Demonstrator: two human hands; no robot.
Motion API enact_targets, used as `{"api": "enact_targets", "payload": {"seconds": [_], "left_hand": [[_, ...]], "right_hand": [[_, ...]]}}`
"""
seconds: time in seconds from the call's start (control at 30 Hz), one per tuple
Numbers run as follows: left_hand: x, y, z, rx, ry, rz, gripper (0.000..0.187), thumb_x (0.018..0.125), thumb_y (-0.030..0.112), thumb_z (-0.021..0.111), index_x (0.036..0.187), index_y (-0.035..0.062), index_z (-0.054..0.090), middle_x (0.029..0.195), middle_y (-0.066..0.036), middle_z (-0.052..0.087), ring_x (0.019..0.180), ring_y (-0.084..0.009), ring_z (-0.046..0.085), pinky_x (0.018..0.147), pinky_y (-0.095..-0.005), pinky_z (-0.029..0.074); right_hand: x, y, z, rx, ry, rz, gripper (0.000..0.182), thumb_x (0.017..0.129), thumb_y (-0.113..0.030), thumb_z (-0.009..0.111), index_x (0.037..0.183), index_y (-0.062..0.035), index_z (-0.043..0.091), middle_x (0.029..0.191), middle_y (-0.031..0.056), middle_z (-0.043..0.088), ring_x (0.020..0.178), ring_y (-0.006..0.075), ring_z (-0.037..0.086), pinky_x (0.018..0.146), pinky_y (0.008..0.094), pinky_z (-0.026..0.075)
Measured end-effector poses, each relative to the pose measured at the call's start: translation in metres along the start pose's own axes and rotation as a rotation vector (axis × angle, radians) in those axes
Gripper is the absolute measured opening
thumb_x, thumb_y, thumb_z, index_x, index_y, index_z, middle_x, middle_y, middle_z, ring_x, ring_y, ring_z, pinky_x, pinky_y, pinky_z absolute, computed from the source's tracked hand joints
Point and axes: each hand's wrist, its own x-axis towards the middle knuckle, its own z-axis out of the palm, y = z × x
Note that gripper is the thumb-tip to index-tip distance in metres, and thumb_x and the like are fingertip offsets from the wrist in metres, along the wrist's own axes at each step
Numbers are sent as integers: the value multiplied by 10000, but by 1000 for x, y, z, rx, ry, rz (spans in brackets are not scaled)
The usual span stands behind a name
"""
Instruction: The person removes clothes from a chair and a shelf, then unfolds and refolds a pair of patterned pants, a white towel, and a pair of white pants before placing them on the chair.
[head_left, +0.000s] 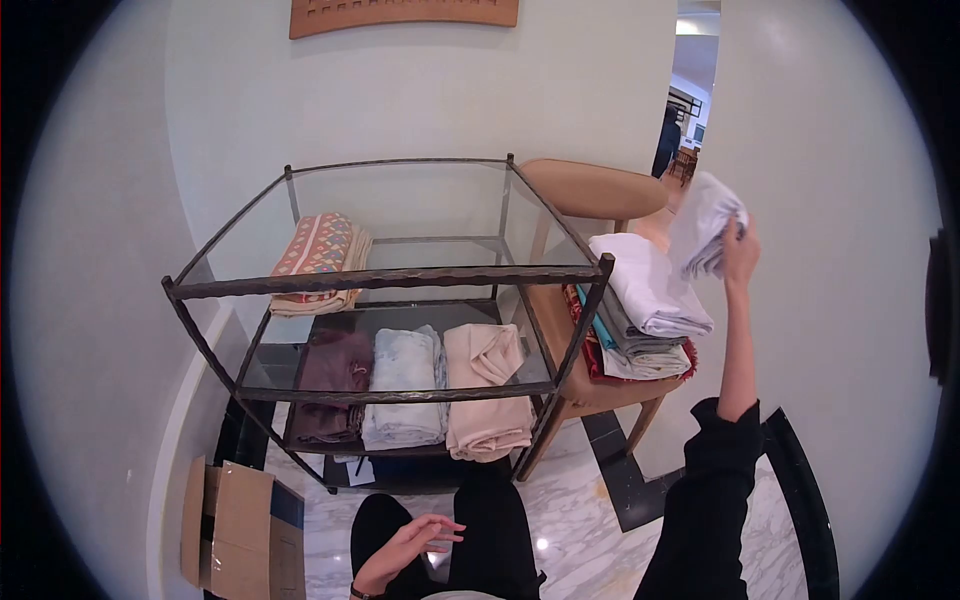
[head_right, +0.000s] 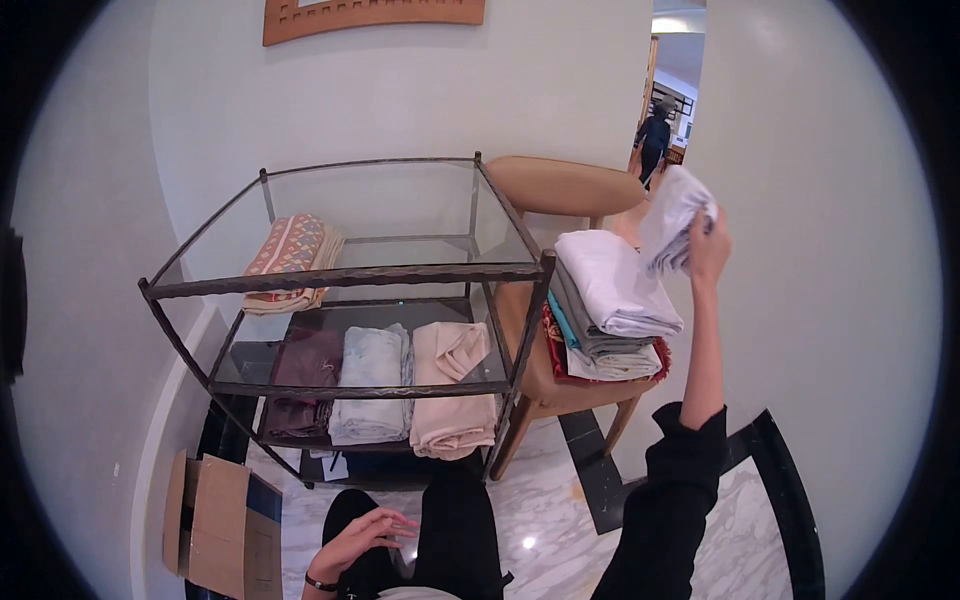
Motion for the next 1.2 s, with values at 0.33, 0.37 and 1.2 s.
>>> {"api": "enact_targets", "payload": {"seconds": [0.33, 0.37, 1.2], "left_hand": [[10, 5, 9, 45, -29, 6, 307, 1049, 237, 416, 1268, 36, 492, 1321, -169, 558, 1215, -262, 563, 983, -369, 466], [10, 9, 14, 65, -63, 56, 300, 1047, 216, 417, 1280, 38, 480, 1339, -171, 542, 1225, -266, 554, 994, -377, 458], [-5, 68, 40, 307, 110, 372, 568, 860, -44, 442, 1410, 7, 314, 1283, -135, 461, 1232, -208, 446, 1068, -308, 314]], "right_hand": [[-81, -82, -165, 475, 552, -28, 363, 949, -236, 593, 1119, 81, 641, 1037, 127, 664, 929, 190, 609, 835, 335, 489], [-102, -86, -185, 474, 475, 13, 368, 944, -229, 591, 1136, 82, 637, 1080, 143, 658, 973, 212, 610, 872, 343, 480], [-377, -184, -137, 976, -1560, 205, 667, 883, -144, 656, 1459, -55, 332, 1376, 160, 489, 1228, 236, 517, 1044, 324, 379]]}}
